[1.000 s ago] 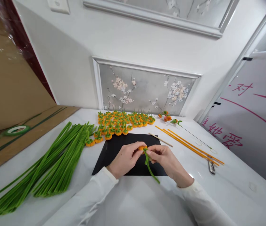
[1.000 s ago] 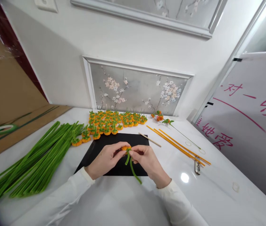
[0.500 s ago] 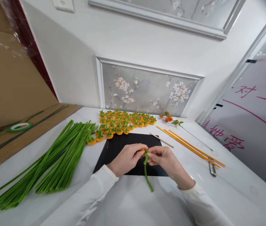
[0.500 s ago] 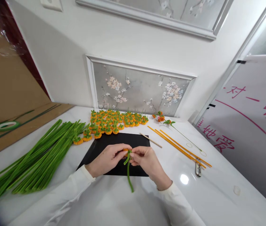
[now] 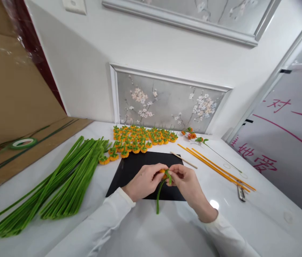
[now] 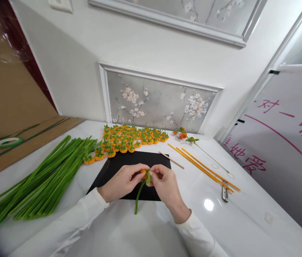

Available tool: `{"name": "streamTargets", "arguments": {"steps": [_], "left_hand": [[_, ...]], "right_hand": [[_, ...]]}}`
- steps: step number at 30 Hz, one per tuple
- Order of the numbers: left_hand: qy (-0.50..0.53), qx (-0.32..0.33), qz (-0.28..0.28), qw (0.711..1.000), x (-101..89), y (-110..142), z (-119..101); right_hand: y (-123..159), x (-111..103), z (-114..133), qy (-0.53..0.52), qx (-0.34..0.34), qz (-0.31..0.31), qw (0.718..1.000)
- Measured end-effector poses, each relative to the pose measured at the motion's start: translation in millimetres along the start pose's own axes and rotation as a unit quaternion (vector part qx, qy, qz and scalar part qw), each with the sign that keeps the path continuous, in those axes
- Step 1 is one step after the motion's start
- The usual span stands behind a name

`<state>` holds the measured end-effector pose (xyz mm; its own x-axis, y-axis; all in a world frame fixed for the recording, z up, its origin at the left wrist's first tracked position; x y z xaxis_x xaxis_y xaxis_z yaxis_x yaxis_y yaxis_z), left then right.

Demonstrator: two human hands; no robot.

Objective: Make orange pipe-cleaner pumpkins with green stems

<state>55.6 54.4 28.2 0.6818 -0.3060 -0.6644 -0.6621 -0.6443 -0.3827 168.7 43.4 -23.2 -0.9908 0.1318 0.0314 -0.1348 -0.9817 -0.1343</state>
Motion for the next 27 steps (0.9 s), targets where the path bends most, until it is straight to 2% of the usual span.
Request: {"name": "streamTargets", "arguments": {"steps": [6, 10, 12, 15, 19, 24, 27], "left_hand": [[0.025, 0.005, -0.014, 1.000, -3.6, 0, -3], [0.116, -0.035, -0.014, 0.993, -0.5, 1, 4], [0.202, -0.067, -0.009, 0.977, 4.3, 1, 11], [0.296, -0.112, 0.003, 0.949, 12.7, 1, 22], [0.308, -0.138, 0.031, 0.941, 20.4, 2, 31], [0.314, -0.144, 0.077, 0.935, 24.8, 4, 29], [0.332, -0.159, 0.115, 0.923, 29.9, 7, 29]], "right_hand": [[4, 3, 3, -0.096, 0.021, -0.024, 0.995], [4, 3, 9, -0.101, 0.005, -0.016, 0.995], [4, 1, 11, -0.067, -0.014, -0.009, 0.998], [1, -1, 15, 0.044, -0.057, 0.008, 0.997], [0, 0, 16, 0.166, -0.099, 0.045, 0.980], [2, 3, 16, 0.246, -0.092, 0.077, 0.962], [7, 10, 26, 0.278, -0.133, 0.091, 0.947]]}}
Point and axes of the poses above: each hand's wrist, its own y-axis away from the middle knuckle, its own x-axis out of the palm, z = x × y, the point moved 9 cm from there along -y, towards the middle knuckle, and after that the axes turned 2 degrees about -y, right-handed, at the moved point
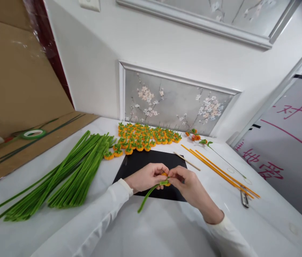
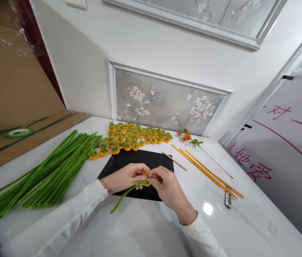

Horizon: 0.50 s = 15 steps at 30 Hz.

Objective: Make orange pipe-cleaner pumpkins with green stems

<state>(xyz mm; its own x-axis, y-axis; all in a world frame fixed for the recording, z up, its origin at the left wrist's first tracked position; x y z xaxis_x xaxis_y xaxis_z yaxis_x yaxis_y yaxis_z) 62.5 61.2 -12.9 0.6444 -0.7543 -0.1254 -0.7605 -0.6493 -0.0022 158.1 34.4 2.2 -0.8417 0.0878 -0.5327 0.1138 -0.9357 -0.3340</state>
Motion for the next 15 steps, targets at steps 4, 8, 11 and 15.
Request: {"name": "streamTargets", "arguments": {"steps": [4, 8, 11, 15], "left_hand": [[0.050, -0.065, 0.024, 0.996, 2.3, 3, 14], [0.149, -0.107, 0.056, 0.981, 7.7, 7, 19], [0.215, -0.120, 0.088, 0.965, 14.1, 12, 13], [0.205, -0.106, 0.061, 0.971, 10.4, 12, 5]], "right_hand": [[2, 2, 17, 0.050, -0.078, -0.005, 0.996], [11, 0, 40, 0.146, -0.214, -0.040, 0.965], [21, 1, 52, 0.217, -0.304, -0.041, 0.927], [23, -4, 53, 0.196, -0.332, -0.032, 0.922]]}}
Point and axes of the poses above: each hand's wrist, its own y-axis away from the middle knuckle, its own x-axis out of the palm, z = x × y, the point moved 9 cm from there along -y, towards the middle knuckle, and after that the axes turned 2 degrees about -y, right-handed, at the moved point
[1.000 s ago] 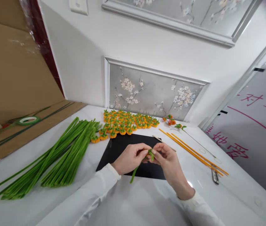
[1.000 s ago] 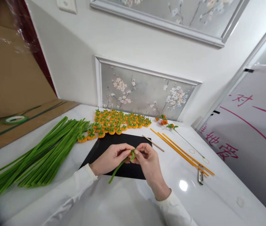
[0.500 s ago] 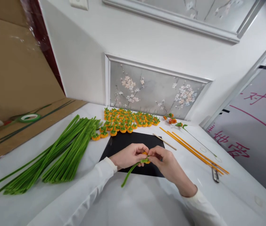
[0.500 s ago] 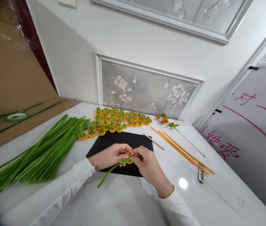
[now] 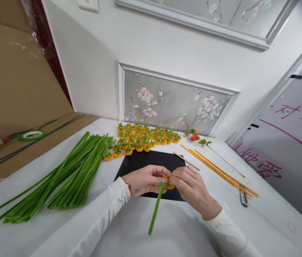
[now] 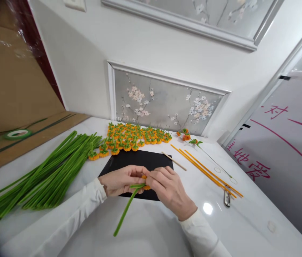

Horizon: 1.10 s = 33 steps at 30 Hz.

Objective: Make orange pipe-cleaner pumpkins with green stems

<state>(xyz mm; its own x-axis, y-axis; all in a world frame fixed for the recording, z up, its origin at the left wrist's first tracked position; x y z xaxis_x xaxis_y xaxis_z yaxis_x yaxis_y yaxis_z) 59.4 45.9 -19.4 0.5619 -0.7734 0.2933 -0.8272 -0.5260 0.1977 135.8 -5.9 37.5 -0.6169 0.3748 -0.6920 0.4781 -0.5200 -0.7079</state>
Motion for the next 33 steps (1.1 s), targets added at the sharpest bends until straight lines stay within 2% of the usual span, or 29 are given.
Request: {"name": "streamTargets", "arguments": {"steps": [2, 4, 6, 8, 12, 14, 15, 17, 21, 24, 26, 29, 33], "left_hand": [[-0.049, 0.039, -0.026, 0.998, -2.7, -1, -8], [-0.124, 0.091, -0.061, 0.986, -6.1, -1, -18], [-0.210, 0.139, -0.102, 0.962, -8.3, -1, -27], [-0.300, 0.178, -0.143, 0.926, -8.5, 1, -34], [-0.455, 0.238, -0.205, 0.833, -0.8, 9, -47], [-0.489, 0.250, -0.211, 0.809, 2.3, 11, -49], [-0.495, 0.248, -0.211, 0.806, 1.9, 11, -48], [-0.487, 0.220, -0.201, 0.821, -2.7, 7, -42], [-0.390, 0.113, -0.108, 0.907, -7.2, -8, -13], [-0.282, 0.111, -0.061, 0.951, -1.7, -12, -8], [-0.254, 0.135, -0.075, 0.955, -2.2, -11, -13], [-0.287, 0.167, -0.129, 0.934, -8.4, -8, -21], [-0.338, 0.196, -0.183, 0.902, -14.5, -5, -27]], "right_hand": [[2, -4, -19, -0.078, 0.091, -0.031, 0.992], [8, -1, -41, -0.165, 0.208, -0.042, 0.963], [14, 9, -53, -0.222, 0.290, -0.018, 0.931], [15, 17, -54, -0.237, 0.324, 0.013, 0.916], [11, 19, -48, -0.193, 0.335, 0.025, 0.922], [10, 20, -46, -0.180, 0.334, 0.022, 0.925], [10, 21, -45, -0.176, 0.331, 0.022, 0.927], [8, 20, -42, -0.164, 0.305, 0.022, 0.938], [-1, 14, -28, -0.128, 0.197, 0.027, 0.972], [0, 7, -32, -0.123, 0.193, 0.017, 0.973], [3, 2, -41, -0.129, 0.236, -0.001, 0.963], [6, 5, -48, -0.137, 0.289, 0.011, 0.947], [4, 14, -41, -0.131, 0.285, 0.032, 0.949]]}}
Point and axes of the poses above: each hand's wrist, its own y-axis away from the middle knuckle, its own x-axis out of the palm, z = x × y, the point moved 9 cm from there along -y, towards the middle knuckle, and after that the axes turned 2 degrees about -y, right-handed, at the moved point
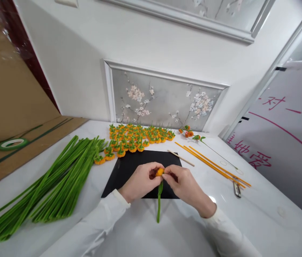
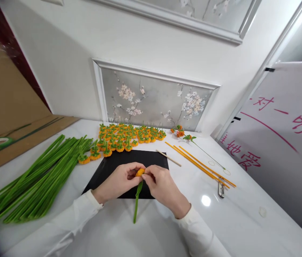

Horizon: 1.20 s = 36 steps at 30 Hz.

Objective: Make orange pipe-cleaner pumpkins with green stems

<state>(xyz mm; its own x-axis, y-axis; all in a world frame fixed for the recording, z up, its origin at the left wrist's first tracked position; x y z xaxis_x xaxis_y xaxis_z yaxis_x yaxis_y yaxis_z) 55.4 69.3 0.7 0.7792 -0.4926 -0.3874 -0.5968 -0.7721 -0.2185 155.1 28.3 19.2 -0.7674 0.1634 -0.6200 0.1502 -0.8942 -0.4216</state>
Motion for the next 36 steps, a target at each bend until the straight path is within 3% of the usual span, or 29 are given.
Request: {"name": "streamTargets", "arguments": {"steps": [2, 5, 10, 13, 17, 21, 23, 26, 29, 36], "left_hand": [[0.000, -0.004, 0.002, 1.000, 0.2, 0, 1], [0.057, -0.045, 0.058, 0.996, 8.5, 1, 6], [0.141, -0.123, 0.159, 0.969, 21.3, 7, 8], [0.168, -0.138, 0.193, 0.957, 24.3, 11, 6], [0.226, -0.129, 0.176, 0.949, 21.4, 11, 1], [0.241, -0.117, 0.120, 0.956, 12.7, 7, -1], [0.230, -0.105, 0.094, 0.963, 8.2, 4, -3], [0.211, -0.084, 0.051, 0.973, 0.3, 1, -7], [0.179, -0.071, 0.011, 0.981, -6.6, -1, -9], [0.172, -0.095, -0.051, 0.979, -15.7, 0, 2]], "right_hand": [[1, 2, 5, 0.003, -0.023, 0.001, 1.000], [2, 4, 16, 0.038, -0.091, 0.018, 0.995], [12, 18, 36, 0.218, -0.236, 0.079, 0.944], [14, 16, 42, 0.218, -0.264, 0.076, 0.937], [4, -10, 32, 0.057, -0.192, 0.001, 0.980], [0, -29, 7, -0.018, -0.075, -0.067, 0.995], [0, -25, -4, -0.054, -0.011, -0.047, 0.997], [3, -7, -9, -0.093, 0.042, 0.034, 0.994], [5, 7, -2, -0.075, 0.035, 0.088, 0.993], [4, 5, 6, -0.051, 0.014, 0.079, 0.995]]}}
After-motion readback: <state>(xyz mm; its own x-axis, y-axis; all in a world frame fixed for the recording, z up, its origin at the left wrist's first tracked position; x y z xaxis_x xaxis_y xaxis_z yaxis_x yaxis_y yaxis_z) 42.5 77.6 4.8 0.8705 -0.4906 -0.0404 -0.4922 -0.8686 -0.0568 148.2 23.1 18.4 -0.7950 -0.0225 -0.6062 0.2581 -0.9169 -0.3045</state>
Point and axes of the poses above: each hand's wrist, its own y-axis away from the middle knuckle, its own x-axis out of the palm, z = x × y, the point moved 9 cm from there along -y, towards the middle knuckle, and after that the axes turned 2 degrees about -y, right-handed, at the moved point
